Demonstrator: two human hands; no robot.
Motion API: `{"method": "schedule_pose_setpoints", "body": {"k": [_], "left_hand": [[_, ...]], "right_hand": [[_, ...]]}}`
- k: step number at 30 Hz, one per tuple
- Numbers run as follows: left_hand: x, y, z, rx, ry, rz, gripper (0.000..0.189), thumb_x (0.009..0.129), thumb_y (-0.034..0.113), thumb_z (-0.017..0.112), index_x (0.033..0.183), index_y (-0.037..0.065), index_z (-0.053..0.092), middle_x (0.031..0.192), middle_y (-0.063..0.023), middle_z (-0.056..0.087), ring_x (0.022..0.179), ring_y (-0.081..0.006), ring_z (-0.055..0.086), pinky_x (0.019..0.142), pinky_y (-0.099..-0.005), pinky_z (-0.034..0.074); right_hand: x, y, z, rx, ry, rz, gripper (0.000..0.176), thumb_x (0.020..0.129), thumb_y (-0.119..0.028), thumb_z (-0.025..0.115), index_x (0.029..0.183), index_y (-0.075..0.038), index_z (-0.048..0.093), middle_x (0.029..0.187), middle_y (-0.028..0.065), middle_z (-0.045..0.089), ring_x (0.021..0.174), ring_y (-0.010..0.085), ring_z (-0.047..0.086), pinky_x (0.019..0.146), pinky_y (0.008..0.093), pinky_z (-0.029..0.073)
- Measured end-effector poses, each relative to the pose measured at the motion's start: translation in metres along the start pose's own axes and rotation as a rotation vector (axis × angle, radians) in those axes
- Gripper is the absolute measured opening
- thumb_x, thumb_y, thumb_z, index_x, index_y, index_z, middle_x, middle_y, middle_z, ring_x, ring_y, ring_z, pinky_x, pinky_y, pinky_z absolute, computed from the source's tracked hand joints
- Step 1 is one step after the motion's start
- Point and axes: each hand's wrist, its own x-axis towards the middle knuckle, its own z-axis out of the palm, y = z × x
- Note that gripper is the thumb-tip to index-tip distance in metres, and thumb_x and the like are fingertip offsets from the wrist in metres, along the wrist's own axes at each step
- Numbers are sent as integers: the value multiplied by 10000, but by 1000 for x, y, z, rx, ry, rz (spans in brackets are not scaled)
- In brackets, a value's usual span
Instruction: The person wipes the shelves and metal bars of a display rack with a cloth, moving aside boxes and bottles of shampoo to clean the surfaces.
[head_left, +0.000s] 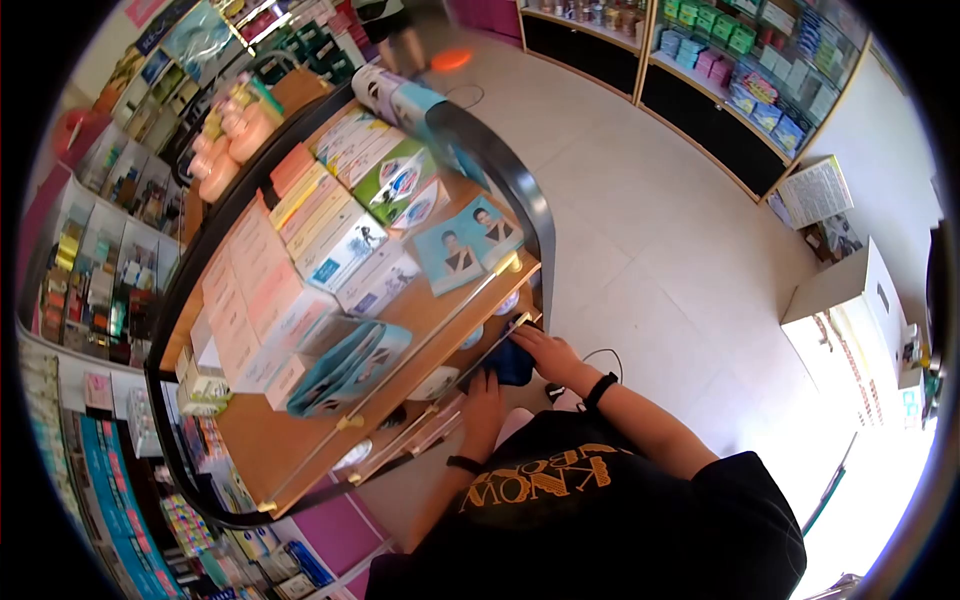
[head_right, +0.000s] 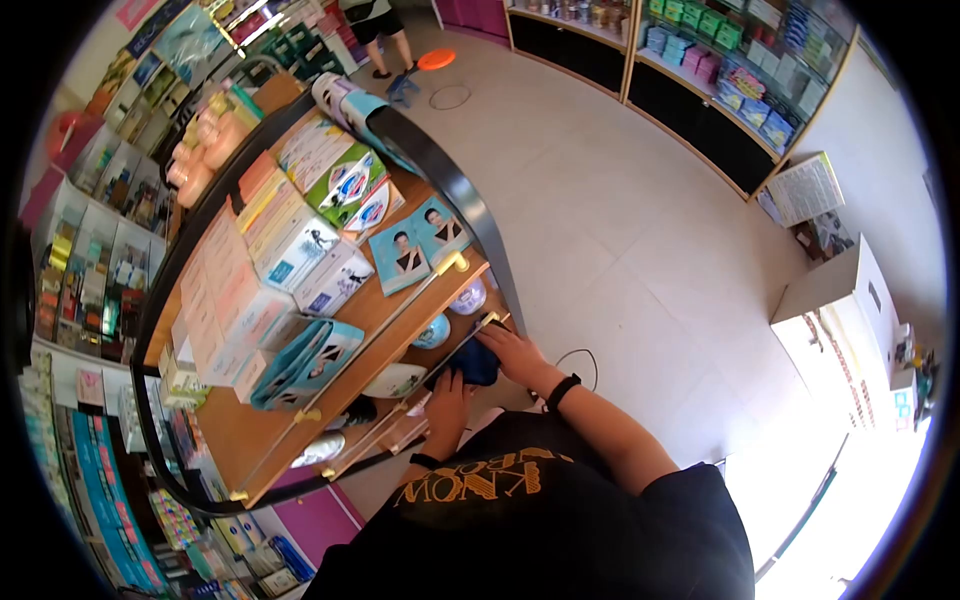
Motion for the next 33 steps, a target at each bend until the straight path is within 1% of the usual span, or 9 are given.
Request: {"method": "schedule_pose_setpoints", "body": {"k": [2, 7, 11, 13, 16, 21, 25, 26, 33], "left_hand": [[5, 1, 8, 1, 3, 30, 450, 992, 228, 689, 1403, 50, 645, 1461, -198, 632, 1285, -365, 653, 950, -465, 612], [13, 8, 11, -12, -42, 34, 452, 992, 226, 693, 1402, 49, 630, 1486, -214, 614, 1298, -382, 642, 977, -484, 591], [15, 0, 8, 15, -15, 71, 445, 963, 213, 734, 1371, 76, 623, 1519, -189, 601, 1284, -359, 667, 911, -451, 631], [14, 2, 3, -10, -26, 33, 440, 963, 219, 733, 1366, 77, 626, 1521, -190, 601, 1285, -353, 668, 902, -453, 633], [7, 4, 1, 15, -44, -42, 396, 984, 209, 685, 1355, 74, 656, 1465, -174, 650, 1290, -318, 663, 1010, -525, 548], [-16, 1, -12, 40, -8, -118, 399, 959, 141, 656, 1350, 63, 662, 1478, -157, 654, 1314, -284, 664, 946, -416, 620], [-37, -10, -11, 89, 75, -174, 362, 991, 183, 680, 1336, 74, 661, 1514, -157, 635, 1337, -270, 663, 897, -415, 640], [-43, -9, -14, 83, 53, -207, 393, 958, 136, 659, 1344, 63, 660, 1524, -152, 627, 1354, -275, 649, 915, -395, 636], [-79, -19, -18, 87, 82, -443, 415, 939, 81, 625, 1351, 52, 654, 1570, -118, 600, 1432, -262, 598, 938, -388, 635]], "right_hand": [[-8, -1, -4, -16, 1, -1, 838, 835, 84, 603, 1626, -156, 467, 1677, 75, 477, 1517, 280, 498, 1067, 429, 581], [-15, -2, -4, -14, 36, -2, 821, 849, 88, 576, 1627, -150, 469, 1665, 75, 488, 1506, 278, 510, 1067, 426, 582], [-11, 0, -1, 48, 33, -3, 824, 851, 113, 526, 1629, -150, 466, 1681, 90, 470, 1525, 301, 491, 1063, 434, 588], [-8, 0, 2, 65, 20, 3, 817, 851, 114, 527, 1624, -143, 469, 1680, 96, 468, 1524, 309, 490, 1074, 437, 582], [-3, 3, 10, 66, 17, -8, 806, 846, 112, 543, 1613, -125, 474, 1679, 113, 464, 1527, 328, 481, 1092, 445, 572], [5, 2, 22, -7, 11, -71, 811, 831, 69, 617, 1613, -73, 453, 1694, 137, 438, 1551, 351, 445, 1123, 444, 552], [14, -1, 29, -124, -34, -201, 857, 824, 3, 678, 1634, -29, 403, 1738, 143, 371, 1592, 340, 385, 1167, 431, 516], [17, 0, 34, -166, -62, -250, 870, 825, -13, 688, 1642, -22, 389, 1752, 142, 350, 1602, 336, 370, 1180, 429, 505], [33, -40, 45, -77, -265, -382, 871, 817, -21, 690, 1633, -2, 386, 1739, 180, 354, 1609, 361, 349, 1234, 466, 448]]}}
